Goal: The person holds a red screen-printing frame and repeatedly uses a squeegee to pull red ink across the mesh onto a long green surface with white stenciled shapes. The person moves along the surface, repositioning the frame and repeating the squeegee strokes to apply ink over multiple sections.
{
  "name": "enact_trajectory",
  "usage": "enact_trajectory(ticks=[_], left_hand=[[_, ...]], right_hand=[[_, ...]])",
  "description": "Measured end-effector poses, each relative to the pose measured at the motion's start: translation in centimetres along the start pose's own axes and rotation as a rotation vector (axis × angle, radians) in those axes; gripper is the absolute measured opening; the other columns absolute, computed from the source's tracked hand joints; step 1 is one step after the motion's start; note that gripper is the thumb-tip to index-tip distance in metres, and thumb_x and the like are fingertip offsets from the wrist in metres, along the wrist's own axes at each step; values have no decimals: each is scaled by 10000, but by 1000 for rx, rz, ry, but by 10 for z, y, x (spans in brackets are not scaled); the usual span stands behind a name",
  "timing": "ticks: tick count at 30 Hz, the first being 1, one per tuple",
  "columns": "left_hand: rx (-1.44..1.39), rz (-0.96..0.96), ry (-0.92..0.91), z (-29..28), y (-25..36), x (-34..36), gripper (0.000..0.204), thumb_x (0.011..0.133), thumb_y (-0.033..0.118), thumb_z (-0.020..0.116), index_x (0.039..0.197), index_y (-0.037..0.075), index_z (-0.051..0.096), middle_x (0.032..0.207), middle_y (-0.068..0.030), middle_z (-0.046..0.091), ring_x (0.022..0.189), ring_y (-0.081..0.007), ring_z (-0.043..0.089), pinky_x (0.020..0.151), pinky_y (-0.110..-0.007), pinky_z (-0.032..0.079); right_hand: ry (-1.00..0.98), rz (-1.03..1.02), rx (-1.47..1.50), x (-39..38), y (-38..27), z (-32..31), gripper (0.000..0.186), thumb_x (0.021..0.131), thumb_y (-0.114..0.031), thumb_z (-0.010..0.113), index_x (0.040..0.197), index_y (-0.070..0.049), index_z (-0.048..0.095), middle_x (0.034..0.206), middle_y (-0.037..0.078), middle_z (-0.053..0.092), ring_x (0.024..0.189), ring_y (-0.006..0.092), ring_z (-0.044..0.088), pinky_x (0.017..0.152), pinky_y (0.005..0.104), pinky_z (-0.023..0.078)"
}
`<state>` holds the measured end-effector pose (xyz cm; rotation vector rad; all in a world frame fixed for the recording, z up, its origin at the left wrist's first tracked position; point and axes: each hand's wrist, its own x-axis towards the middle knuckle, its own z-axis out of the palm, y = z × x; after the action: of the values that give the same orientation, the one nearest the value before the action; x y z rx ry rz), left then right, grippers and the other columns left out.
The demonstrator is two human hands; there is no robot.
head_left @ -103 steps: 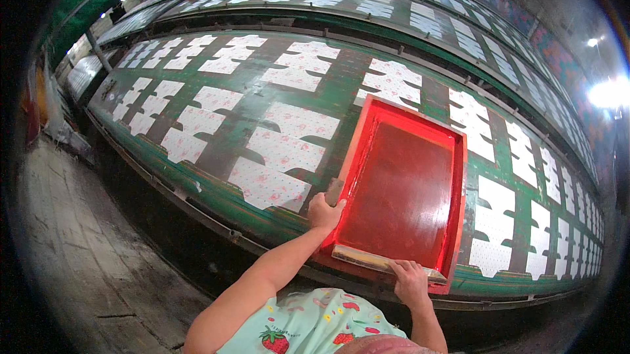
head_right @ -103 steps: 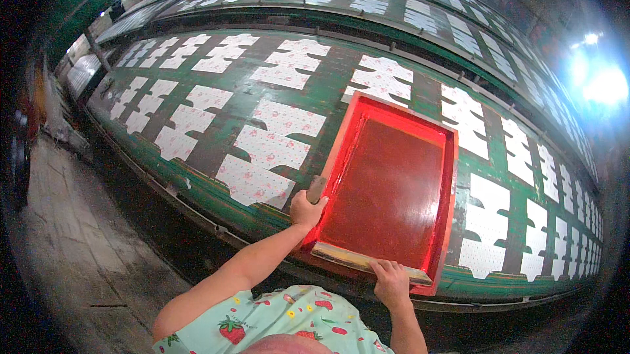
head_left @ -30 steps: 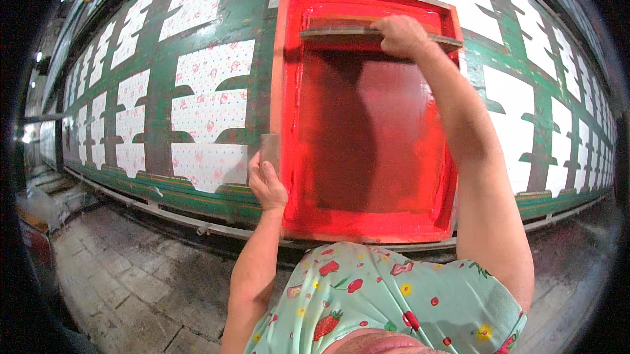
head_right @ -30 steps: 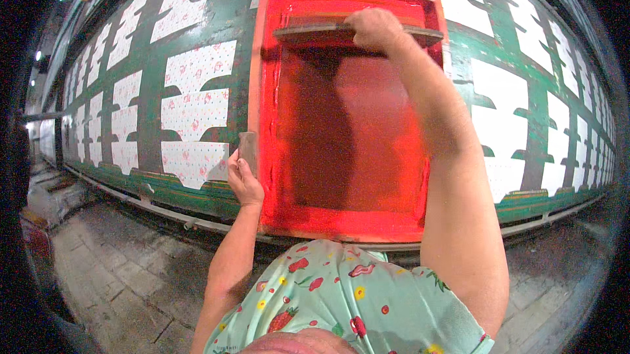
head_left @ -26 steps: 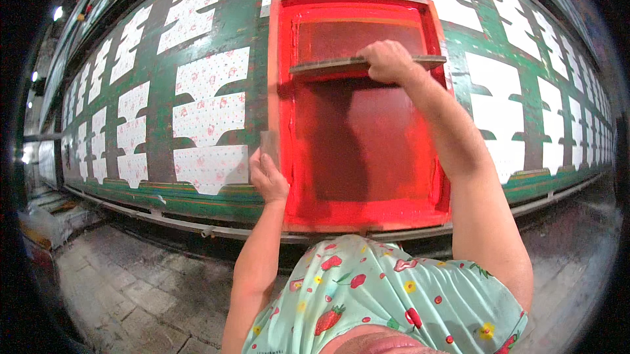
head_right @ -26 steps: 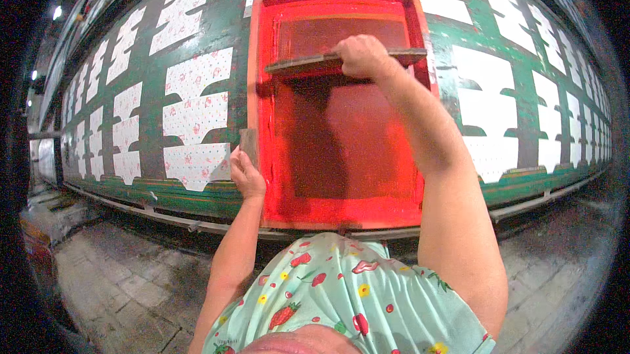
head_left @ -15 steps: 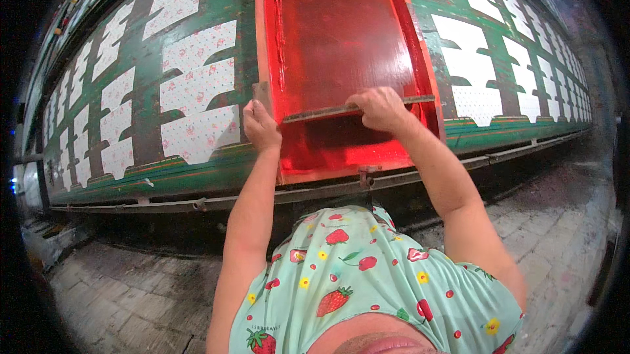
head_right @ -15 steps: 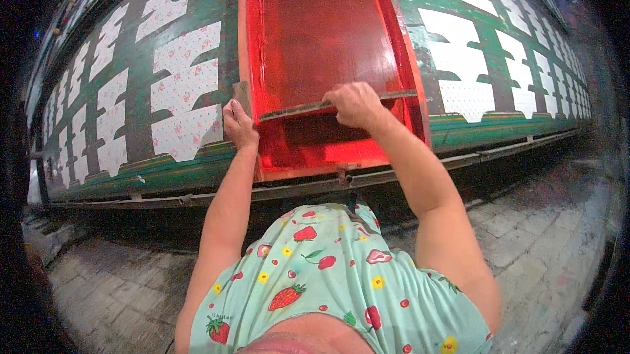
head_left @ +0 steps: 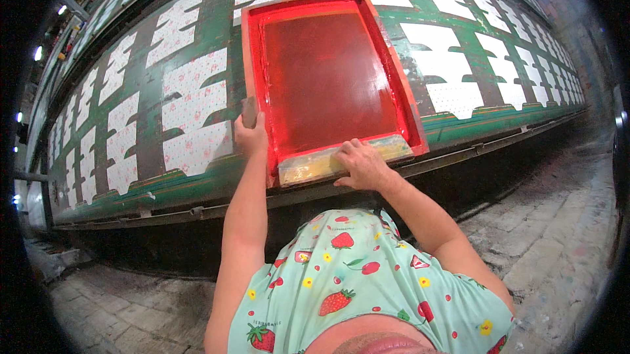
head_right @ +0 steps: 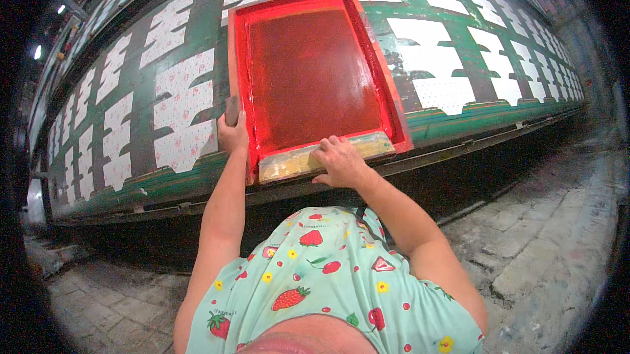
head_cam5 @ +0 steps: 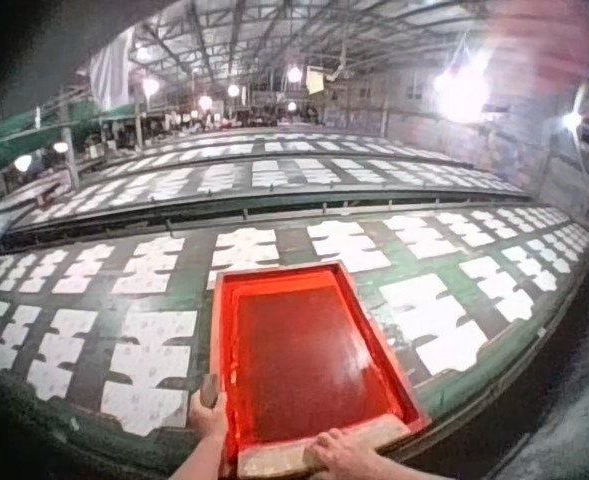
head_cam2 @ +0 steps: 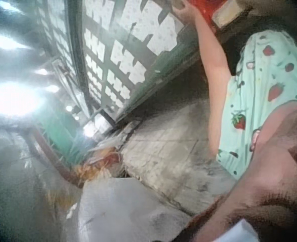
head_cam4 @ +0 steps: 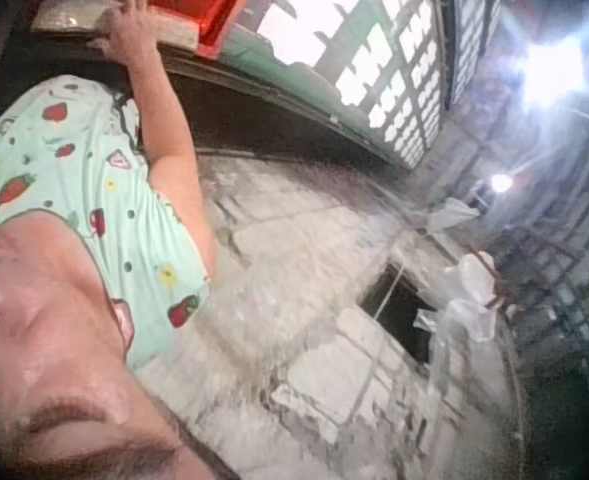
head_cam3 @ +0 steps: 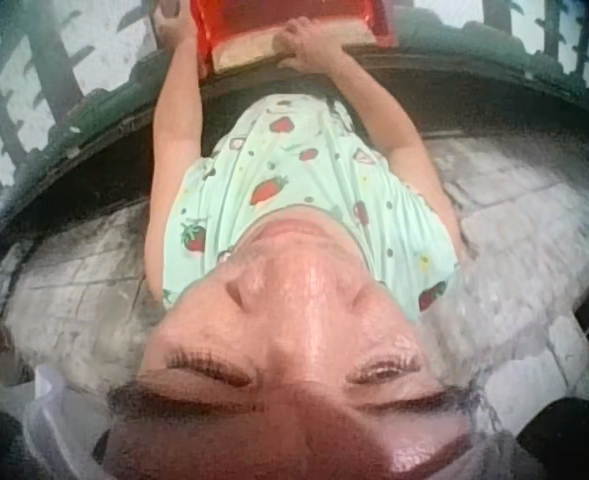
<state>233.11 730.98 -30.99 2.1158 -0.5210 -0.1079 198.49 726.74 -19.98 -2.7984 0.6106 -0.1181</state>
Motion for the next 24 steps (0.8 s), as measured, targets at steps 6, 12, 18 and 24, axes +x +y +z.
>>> enact_trajectory(ticks=[6,12,18,24], left_hand=[[155,-50,2,-2,6,3,618,887,521,920,1231,20,806,1156,-215,835,1071,-414,801,955,-526,606],[285,-116,28,1,12,4,573,885,525,918,1143,20,838,1043,-210,843,982,-408,808,916,-524,610],[292,-70,55,4,7,9,506,903,468,920,1102,10,835,986,-197,842,950,-386,808,897,-504,609],[203,-67,55,4,2,10,462,908,403,934,1074,-13,824,983,-200,838,923,-380,804,869,-500,605]], right_hand=[[4,-83,217,-36,35,-13,514,847,-375,936,1261,-113,784,1286,117,759,1239,355,704,1074,514,549],[359,117,314,-99,120,-35,410,856,-144,913,1242,-80,792,1310,146,771,1246,378,713,1072,511,587],[530,399,235,-106,193,-32,456,862,-108,900,1297,-56,770,1401,207,728,1292,420,677,1130,516,556],[425,560,291,-72,224,-14,724,848,-79,918,1513,-44,633,1431,230,706,1296,452,667,1131,525,544]])
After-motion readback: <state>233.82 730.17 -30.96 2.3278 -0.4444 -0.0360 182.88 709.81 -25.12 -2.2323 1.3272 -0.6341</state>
